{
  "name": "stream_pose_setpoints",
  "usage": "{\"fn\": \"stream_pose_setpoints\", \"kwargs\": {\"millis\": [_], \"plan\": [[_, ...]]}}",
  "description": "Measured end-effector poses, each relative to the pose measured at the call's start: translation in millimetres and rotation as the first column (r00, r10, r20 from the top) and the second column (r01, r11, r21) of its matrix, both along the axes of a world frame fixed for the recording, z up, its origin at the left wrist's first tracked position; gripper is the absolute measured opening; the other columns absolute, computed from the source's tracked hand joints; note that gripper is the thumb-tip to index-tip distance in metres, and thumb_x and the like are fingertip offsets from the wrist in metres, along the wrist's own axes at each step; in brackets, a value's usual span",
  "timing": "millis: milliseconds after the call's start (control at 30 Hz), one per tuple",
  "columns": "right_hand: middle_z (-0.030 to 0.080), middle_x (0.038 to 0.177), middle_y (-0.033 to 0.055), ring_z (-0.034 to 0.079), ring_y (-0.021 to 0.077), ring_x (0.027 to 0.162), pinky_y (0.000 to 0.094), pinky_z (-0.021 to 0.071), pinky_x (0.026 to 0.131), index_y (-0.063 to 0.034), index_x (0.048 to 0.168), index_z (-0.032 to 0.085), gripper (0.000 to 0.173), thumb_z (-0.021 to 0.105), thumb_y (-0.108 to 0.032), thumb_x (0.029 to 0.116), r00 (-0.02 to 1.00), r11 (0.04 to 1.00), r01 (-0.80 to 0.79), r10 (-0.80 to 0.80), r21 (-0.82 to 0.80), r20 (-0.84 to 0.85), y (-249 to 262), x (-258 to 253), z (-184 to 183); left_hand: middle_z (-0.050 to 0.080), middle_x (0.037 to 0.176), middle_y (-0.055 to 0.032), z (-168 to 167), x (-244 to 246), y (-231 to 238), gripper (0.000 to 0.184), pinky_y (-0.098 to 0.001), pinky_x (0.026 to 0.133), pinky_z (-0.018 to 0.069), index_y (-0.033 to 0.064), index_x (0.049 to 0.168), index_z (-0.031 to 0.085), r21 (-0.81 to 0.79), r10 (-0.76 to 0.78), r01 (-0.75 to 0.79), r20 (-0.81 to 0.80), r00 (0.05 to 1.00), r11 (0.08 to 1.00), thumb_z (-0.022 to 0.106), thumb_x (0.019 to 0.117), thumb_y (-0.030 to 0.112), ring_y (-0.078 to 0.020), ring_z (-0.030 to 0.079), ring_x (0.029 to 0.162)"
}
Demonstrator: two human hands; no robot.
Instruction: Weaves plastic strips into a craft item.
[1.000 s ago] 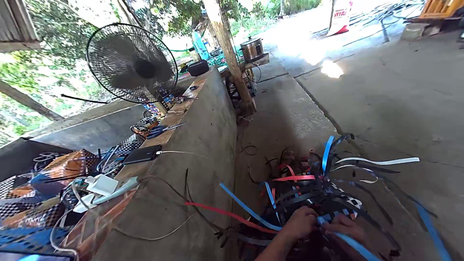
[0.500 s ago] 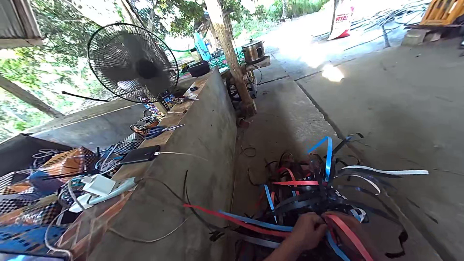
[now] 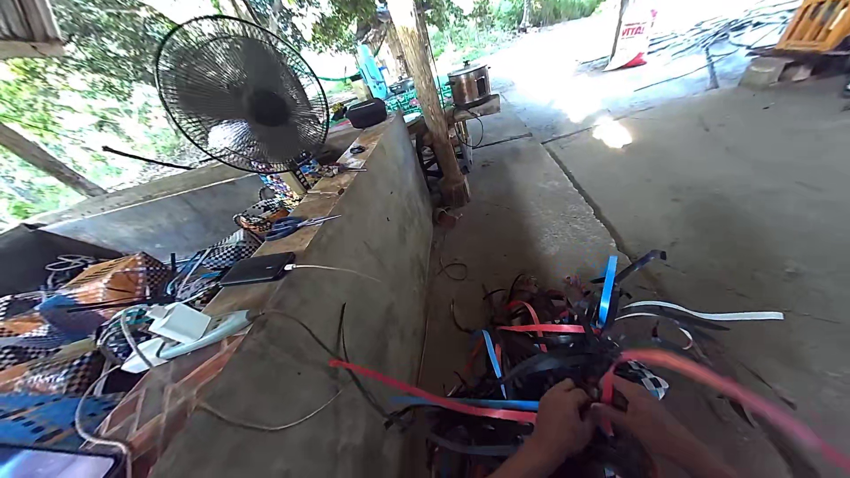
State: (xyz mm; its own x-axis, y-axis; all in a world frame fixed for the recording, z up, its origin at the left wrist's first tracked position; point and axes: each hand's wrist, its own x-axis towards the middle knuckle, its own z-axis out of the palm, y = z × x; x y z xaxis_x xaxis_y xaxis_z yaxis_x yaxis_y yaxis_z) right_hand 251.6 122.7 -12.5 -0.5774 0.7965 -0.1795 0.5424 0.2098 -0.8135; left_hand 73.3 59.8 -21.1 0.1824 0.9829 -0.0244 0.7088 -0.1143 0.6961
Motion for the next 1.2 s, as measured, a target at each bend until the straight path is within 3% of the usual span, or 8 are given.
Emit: {"fn": "stream_pose_setpoints", "kwargs": {"millis": [233,333,400,500,667,867,1033,1200], "plan": [[0.067,0.084,0.0013,0.063,0.0045,0.081,0.0248,0.0554,0.082,0.0036,0.091,0.066,0.019,0.053,-0.008,0.0969,0.705,0.913,0.389,-0.382,-0.125,-0.597,4.2,33.6,1.9,0.072,0.111,-0.0222,-11.0,-18.1,16.9,0.038,-0.051,0.1,0.0514,-0.0042,0.11,0.074,-0.376,0.186,-0.117,0.152,0.971,0.919,0.055,0.1063,0.029,-0.0316,0.069,0.107],[0.07,0.076,-0.0132,0.067,-0.0003,0.072,0.0199,0.0576,0.072,-0.0255,0.078,0.069,0.062,0.026,-0.059,0.1066,0.425,0.911,0.305,-0.393,-0.28,-0.816,16.7,45.6,1.1,0.071,0.108,-0.0201,-8.8,-17.6,22.2,0.04,-0.0472,0.093,0.0542,-0.0047,0.111,0.071,-0.584,0.332,-0.14,0.235,0.913,0.8,0.054,0.1081,0.032,-0.026,0.068,0.098],[0.075,0.102,-0.0071,0.07,0.0063,0.094,0.0271,0.0589,0.085,-0.0225,0.107,0.075,0.064,0.033,-0.07,0.1007,0.555,0.98,0.147,-0.192,-0.132,-0.81,7.2,46.1,2.8,0.07,0.111,-0.0204,-8.6,-15.8,24.9,0.039,-0.0458,0.095,0.0535,-0.0052,0.113,0.07,-0.598,0.302,-0.104,0.241,0.922,0.795,0.053,0.1086,0.03,-0.0254,0.068,0.1],[0.052,0.15,0.0192,0.052,0.0268,0.138,0.042,0.0444,0.114,0.0024,0.151,0.043,0.088,0.071,-0.049,0.0861,0.829,0.994,-0.102,0.112,0.05,-0.548,-21.5,24.0,6.2,0.068,0.121,-0.0262,-3.6,-17.0,22.0,0.033,-0.0518,0.106,0.0483,-0.0068,0.121,0.068,-0.419,0.103,-0.028,0.158,0.982,0.907,0.06,0.1051,0.021,-0.0352,0.066,0.115],[0.018,0.167,0.0272,0.016,0.0421,0.156,0.0584,0.0176,0.126,0.0031,0.158,0.032,0.121,0.089,-0.052,0.0677,0.973,0.969,-0.163,0.189,0.186,-0.132,-46.2,-14.2,-20.8,0.064,0.125,-0.0178,16.3,-27.4,-10.4,0.029,-0.0619,0.107,0.0388,0.0095,0.114,0.076,0.028,0.163,-0.162,-0.044,0.986,0.986,0.071,0.0914,0.027,-0.0399,0.054,0.125],[0.028,0.164,0.0291,0.018,0.0491,0.154,0.0745,0.0148,0.118,-0.002,0.152,0.048,0.084,0.073,-0.047,0.0856,0.996,0.926,-0.076,0.09,0.371,-0.02,-57.5,-32.6,-50.5,0.066,0.082,-0.0092,47.6,-27.7,-49.4,0.041,-0.0351,0.08,0.0525,-0.0073,0.093,0.067,-0.159,0.071,0.0,0.439,0.896,0.987,0.036,0.1092,0.014,-0.0133,0.062,0.079],[0.033,0.162,0.0269,0.023,0.0489,0.153,0.0717,0.0138,0.12,0.0033,0.147,0.052,0.075,0.062,-0.05,0.0956,0.992,0.922,-0.125,0.103,0.368,0.077,-68.6,-35.9,-43.1,0.061,0.139,-0.021,14.0,-22.7,-8.5,0.04,-0.0461,0.114,0.0429,-0.0017,0.14,0.06,-0.072,0.242,-0.231,0.324,0.915,0.97,0.047,0.1076,0.019,-0.0304,0.056,0.132],[0.075,0.109,0.02,0.069,0.0415,0.112,0.0647,0.0451,0.106,0.0021,0.096,0.079,0.026,0.065,-0.019,0.0918,0.965,0.822,0.128,0.027,0.556,-0.262,-66.1,-31.1,-48.0,0.064,0.131,-0.022,-6.5,-20.3,25.7,0.042,-0.0492,0.111,0.0438,-0.0002,0.131,0.065,-0.311,0.232,-0.163,0.2,0.952,0.936,0.05,0.1088,0.032,-0.0325,0.06,0.125]]}}
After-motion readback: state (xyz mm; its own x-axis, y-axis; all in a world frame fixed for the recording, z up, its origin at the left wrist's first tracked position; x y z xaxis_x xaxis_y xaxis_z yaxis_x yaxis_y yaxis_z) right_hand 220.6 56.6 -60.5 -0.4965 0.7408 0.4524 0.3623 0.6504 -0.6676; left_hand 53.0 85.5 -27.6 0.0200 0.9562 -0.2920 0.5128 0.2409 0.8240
